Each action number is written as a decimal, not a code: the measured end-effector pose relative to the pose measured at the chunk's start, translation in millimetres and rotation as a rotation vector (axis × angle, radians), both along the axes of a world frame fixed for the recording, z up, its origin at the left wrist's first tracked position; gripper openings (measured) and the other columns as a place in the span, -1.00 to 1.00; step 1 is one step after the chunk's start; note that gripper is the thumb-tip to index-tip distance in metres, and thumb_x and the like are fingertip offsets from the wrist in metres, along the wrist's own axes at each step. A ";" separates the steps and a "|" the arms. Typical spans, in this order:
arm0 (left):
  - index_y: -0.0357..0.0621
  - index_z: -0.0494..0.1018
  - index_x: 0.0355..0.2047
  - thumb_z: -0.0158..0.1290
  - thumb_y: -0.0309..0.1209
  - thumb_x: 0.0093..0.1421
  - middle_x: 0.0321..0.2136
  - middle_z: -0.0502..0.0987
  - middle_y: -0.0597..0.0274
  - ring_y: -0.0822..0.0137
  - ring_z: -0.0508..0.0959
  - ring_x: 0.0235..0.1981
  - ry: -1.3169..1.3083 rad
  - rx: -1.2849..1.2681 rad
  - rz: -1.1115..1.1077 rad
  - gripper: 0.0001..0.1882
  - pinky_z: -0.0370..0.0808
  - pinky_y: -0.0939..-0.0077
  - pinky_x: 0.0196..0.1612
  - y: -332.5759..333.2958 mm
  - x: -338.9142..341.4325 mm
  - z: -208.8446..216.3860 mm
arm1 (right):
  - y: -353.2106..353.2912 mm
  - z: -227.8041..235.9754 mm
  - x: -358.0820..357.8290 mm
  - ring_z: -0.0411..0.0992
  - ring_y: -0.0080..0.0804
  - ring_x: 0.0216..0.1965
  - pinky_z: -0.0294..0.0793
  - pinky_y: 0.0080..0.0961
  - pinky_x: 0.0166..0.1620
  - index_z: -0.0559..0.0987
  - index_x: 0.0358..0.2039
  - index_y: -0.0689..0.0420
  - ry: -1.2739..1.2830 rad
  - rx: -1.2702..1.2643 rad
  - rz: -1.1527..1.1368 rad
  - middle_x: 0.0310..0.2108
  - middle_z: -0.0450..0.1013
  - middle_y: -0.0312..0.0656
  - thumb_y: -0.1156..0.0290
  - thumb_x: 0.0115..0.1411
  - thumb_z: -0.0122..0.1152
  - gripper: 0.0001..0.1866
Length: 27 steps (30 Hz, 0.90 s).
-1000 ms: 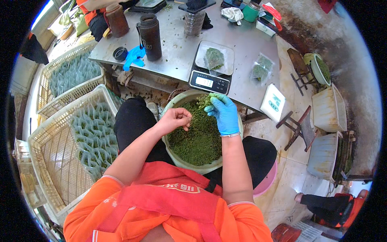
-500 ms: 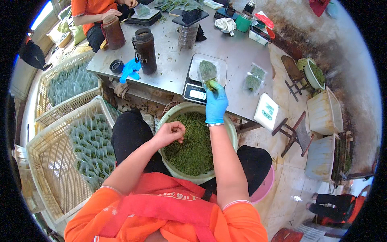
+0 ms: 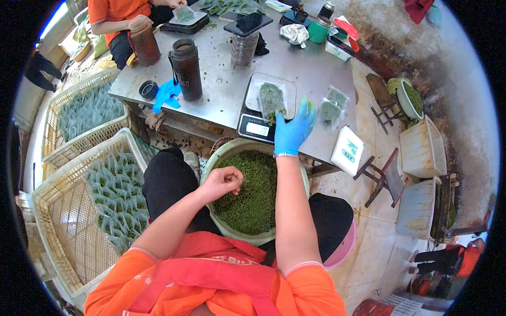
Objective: The person scoops green tea leaves from a large bowl into small plastic bags, weighs each bag on a digital scale, and places the filled bags into a crate. The person wears blue gloves and an orange apron while working at a metal table.
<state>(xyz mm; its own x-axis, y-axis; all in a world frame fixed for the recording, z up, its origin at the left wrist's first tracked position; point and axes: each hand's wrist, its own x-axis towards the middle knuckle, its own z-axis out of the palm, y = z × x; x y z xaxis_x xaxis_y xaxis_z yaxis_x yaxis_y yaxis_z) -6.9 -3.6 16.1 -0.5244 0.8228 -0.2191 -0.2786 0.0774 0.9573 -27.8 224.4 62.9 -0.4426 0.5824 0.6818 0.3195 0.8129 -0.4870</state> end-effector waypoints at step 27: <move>-0.27 0.41 -0.40 0.02 -0.51 0.09 -0.60 0.48 0.30 0.50 0.49 -0.61 -0.046 -0.021 0.016 -0.92 0.47 0.63 -0.48 -1.0 3.0 -3.4 | -82.1 -29.3 113.8 0.46 -0.10 -0.30 0.47 -0.36 -0.25 0.55 -0.27 0.07 -0.427 -0.519 0.681 -0.30 0.48 -0.09 0.46 0.03 0.12 -0.80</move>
